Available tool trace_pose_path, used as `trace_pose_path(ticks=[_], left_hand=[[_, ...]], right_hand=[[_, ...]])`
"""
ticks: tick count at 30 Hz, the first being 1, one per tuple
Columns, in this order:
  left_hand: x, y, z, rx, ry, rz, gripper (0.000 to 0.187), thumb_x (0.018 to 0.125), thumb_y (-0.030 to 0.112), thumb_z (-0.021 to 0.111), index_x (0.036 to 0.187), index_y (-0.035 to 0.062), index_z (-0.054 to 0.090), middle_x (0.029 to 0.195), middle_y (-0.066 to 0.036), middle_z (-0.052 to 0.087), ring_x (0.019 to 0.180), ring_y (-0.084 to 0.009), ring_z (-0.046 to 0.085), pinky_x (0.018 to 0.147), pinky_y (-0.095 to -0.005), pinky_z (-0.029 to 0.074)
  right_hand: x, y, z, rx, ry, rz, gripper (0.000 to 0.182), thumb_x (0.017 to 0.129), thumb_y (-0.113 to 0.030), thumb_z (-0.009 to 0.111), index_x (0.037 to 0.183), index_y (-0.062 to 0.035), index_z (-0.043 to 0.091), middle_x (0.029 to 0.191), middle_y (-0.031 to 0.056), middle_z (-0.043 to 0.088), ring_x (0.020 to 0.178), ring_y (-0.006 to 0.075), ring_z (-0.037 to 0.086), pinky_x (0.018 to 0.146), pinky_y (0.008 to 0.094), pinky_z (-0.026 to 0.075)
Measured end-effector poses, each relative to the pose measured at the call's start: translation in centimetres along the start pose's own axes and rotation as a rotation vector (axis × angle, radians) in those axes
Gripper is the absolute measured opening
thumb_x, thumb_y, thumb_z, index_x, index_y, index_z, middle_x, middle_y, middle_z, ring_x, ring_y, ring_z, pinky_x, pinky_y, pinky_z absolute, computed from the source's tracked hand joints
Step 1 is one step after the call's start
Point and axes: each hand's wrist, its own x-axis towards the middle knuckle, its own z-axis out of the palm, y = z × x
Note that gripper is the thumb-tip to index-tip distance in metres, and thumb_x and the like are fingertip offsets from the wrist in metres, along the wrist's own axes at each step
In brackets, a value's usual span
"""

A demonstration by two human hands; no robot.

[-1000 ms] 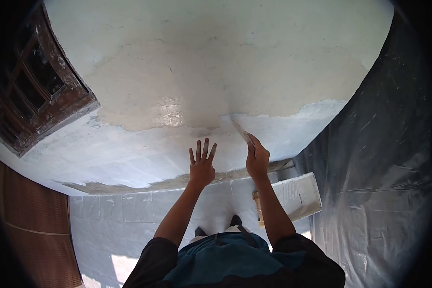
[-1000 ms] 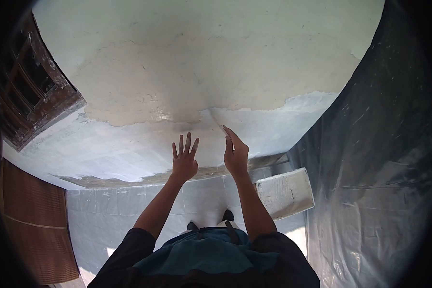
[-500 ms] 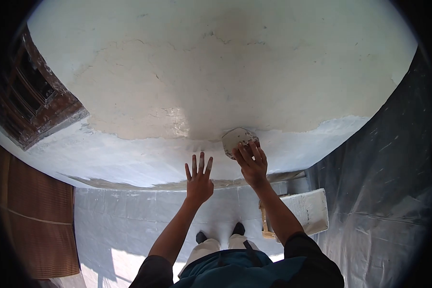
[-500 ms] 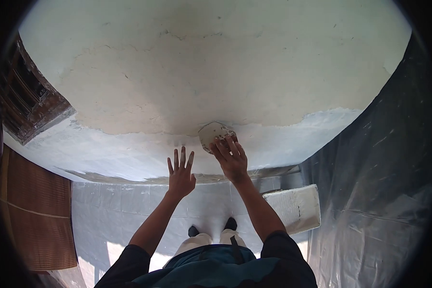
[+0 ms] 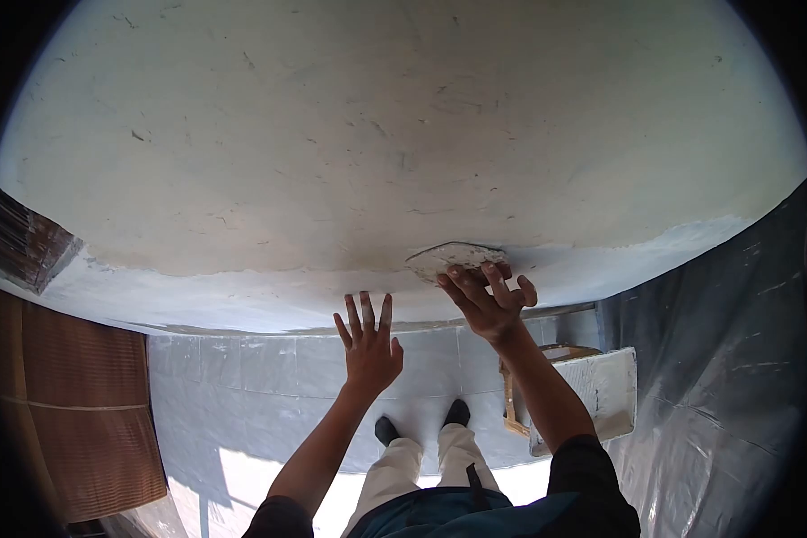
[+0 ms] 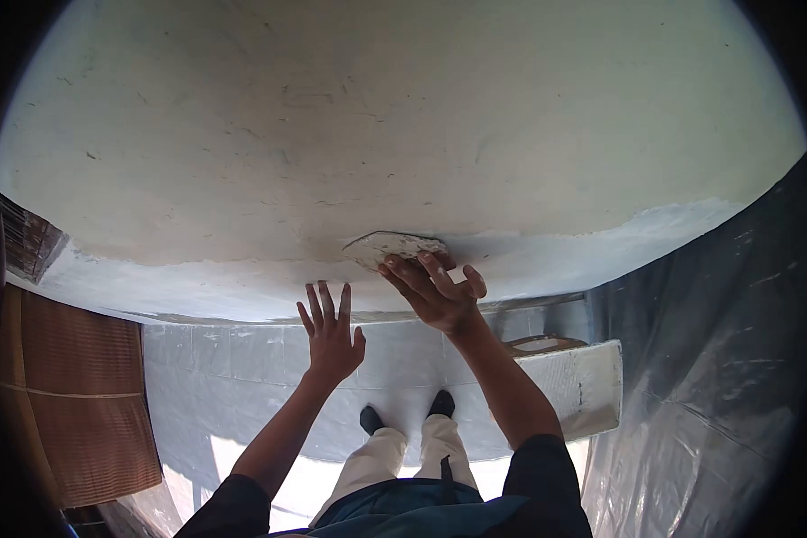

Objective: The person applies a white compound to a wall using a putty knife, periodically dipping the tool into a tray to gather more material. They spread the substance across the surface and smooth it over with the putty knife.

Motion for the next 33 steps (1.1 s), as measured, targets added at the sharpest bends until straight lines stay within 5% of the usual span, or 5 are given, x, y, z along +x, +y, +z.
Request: trace_pose_path(ticks=[4, 17, 25, 30, 33], left_hand=[[-0.1, -0.1, 0.9, 0.004, 0.021, -0.005, 0.083, 0.081, 0.022, 0.058, 0.151, 0.0080, 0.014, 0.153, -0.031, -0.002, 0.141, -0.0508, -0.008, 0.108, -0.0665, -0.004], [-0.6, 0.0, -0.2, -0.051, 0.053, -0.022, 0.086, 0.080, 0.019, 0.059, 0.151, 0.0060, 0.012, 0.154, -0.029, -0.002, 0.142, -0.0476, -0.007, 0.109, -0.0660, -0.004], [-1.2, 1.5, -0.6, -0.084, 0.046, -0.031, 0.087, 0.079, 0.018, 0.060, 0.151, 0.0077, 0.012, 0.155, -0.025, -0.003, 0.143, -0.0458, -0.008, 0.109, -0.0654, -0.003], [-0.6, 3.1, -0.8, -0.130, 0.070, -0.005, 0.087, 0.078, 0.016, 0.059, 0.151, 0.0102, 0.013, 0.157, -0.019, 0.000, 0.144, -0.0432, -0.005, 0.111, -0.0637, -0.001], [0.1, 3.9, -1.4, -0.188, 0.131, -0.016, 0.086, 0.077, 0.012, 0.058, 0.151, 0.0110, 0.014, 0.158, -0.016, 0.003, 0.145, -0.0416, -0.002, 0.111, -0.0632, 0.000]], right_hand=[[-0.3, 0.2, 0.0, 0.005, 0.003, -0.002, 0.055, 0.082, -0.008, 0.066, 0.119, -0.0468, 0.058, 0.134, -0.0249, 0.051, 0.126, 0.0031, 0.043, 0.108, 0.0438, 0.015], [0.0, 4.3, -1.5, -0.172, -0.001, -0.249, 0.070, 0.072, 0.002, 0.066, 0.122, -0.0448, 0.056, 0.135, -0.0276, 0.048, 0.122, 0.0003, 0.045, 0.110, 0.0423, 0.016], [-1.8, 4.8, -7.6, -0.075, -0.282, -0.252, 0.034, 0.089, -0.046, 0.059, 0.122, -0.0409, 0.057, 0.131, -0.0206, 0.054, 0.128, 0.0071, 0.043, 0.114, 0.0452, 0.012], [5.1, 4.1, -11.8, 0.578, -0.398, -0.006, 0.024, 0.080, -0.004, 0.067, 0.103, -0.0079, 0.059, 0.103, 0.0061, 0.067, 0.097, 0.0204, 0.064, 0.088, 0.0443, 0.042], [8.2, 3.9, -11.2, 0.820, -0.465, 0.251, 0.020, 0.083, 0.000, 0.062, 0.102, -0.0047, 0.057, 0.093, 0.0086, 0.067, 0.086, 0.0253, 0.064, 0.077, 0.0394, 0.047]])
